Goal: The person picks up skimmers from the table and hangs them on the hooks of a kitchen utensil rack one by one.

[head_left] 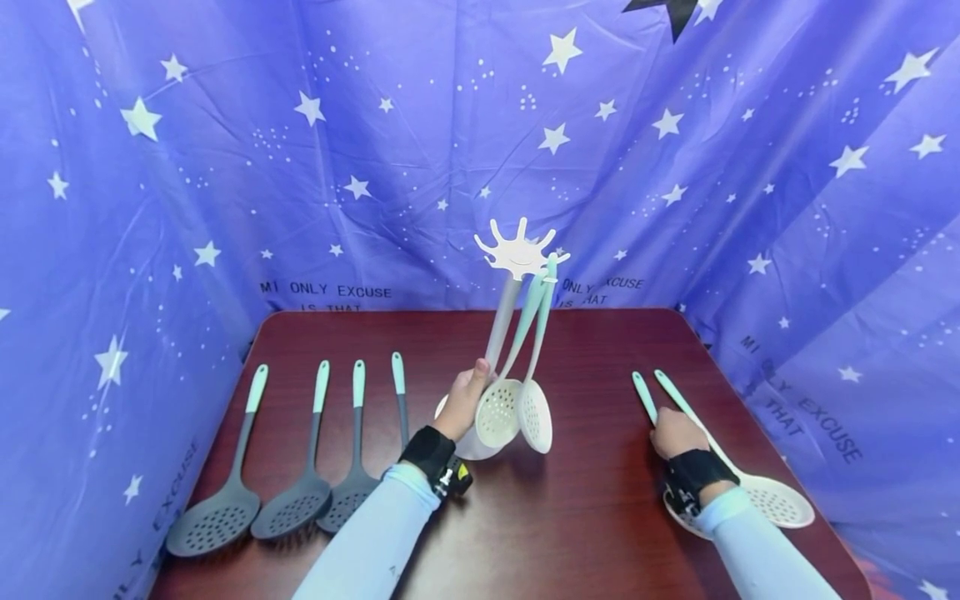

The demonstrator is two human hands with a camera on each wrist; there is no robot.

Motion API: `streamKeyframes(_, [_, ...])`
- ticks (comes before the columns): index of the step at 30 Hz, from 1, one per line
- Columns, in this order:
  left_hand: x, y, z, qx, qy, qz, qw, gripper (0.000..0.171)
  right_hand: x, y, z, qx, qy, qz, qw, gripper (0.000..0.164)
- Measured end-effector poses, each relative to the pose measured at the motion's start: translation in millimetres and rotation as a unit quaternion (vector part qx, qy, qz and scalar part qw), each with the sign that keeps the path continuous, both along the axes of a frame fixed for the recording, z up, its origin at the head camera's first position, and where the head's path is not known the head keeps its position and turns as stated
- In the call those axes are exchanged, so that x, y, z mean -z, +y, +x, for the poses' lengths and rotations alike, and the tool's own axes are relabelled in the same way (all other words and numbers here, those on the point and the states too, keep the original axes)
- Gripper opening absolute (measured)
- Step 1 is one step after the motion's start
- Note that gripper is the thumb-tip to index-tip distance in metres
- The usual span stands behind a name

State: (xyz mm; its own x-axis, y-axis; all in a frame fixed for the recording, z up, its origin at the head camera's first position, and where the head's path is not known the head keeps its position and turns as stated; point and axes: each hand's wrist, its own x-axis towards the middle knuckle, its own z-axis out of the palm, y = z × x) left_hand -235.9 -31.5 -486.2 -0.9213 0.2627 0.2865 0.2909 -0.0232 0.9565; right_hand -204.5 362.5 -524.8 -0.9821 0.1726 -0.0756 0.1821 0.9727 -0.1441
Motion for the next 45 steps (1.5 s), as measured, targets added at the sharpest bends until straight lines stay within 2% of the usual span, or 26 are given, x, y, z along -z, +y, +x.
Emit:
streamKeyframes(3, [15.6, 3.0, -8.8, -0.004, -0.004, -0.003, 1.0, 0.083, 2.1, 2.6, -0.3, -0.01, 0.007, -0.005, 1.0, 0.009])
streamKeyframes(5, [19.7, 4.1, -10.8, -0.008, -0.007, -0.003, 0.9999, 0.085, 2.4, 1.5, 0.8, -0.018, 0.017, -0.008, 1.0, 0.006])
streamKeyframes(10, [21.6, 4.4, -10.9, -0.012, -0.012, -0.002, 0.9998, 0.088, 0.8, -6.0, 4.4, -0.034, 0.04, -0.012, 0.999, 0.009])
streamKeyframes(20, [25.3, 3.6, -11.9, -0.01, -0.01, -0.006, 0.9999, 0.084, 4.2, -16.4, 4.0, -0.037, 0.046, -0.025, 0.998, 0.018])
streamKeyframes(26, [24.4, 4.6, -11.3, -0.004, -0.02, -0.002, 0.9998, 0.09, 4.0, -21.0, -1.3, -0.068, 0.098, -0.03, 0.992, 0.004])
streamKeyframes(30, [24.0, 5.3, -10.7, -0.01, -0.027, 0.0, 0.9996, 0.09, 2.2, -26.9, -7.1, -0.089, 0.134, -0.03, 0.987, 0.021])
streamKeyframes(36, [26.1, 6.5, -11.2, -0.017, -0.022, -0.004, 0.9996, 0.086, -2.4, -38.8, -8.4, -0.112, 0.176, -0.043, 0.977, 0.03])
streamKeyframes(40, [21.5, 4.5, -9.8, -0.006, -0.016, 0.0, 0.9999, 0.087, -5.4, -46.3, -8.1, -0.113, 0.188, -0.049, 0.974, 0.033])
streamKeyframes(45, [-3.2, -1.0, 2.7, 0.006, -0.002, 0.008, 0.9999, 0.082, -7.3, -49.2, -10.0, -0.11, 0.19, -0.049, 0.974, 0.034])
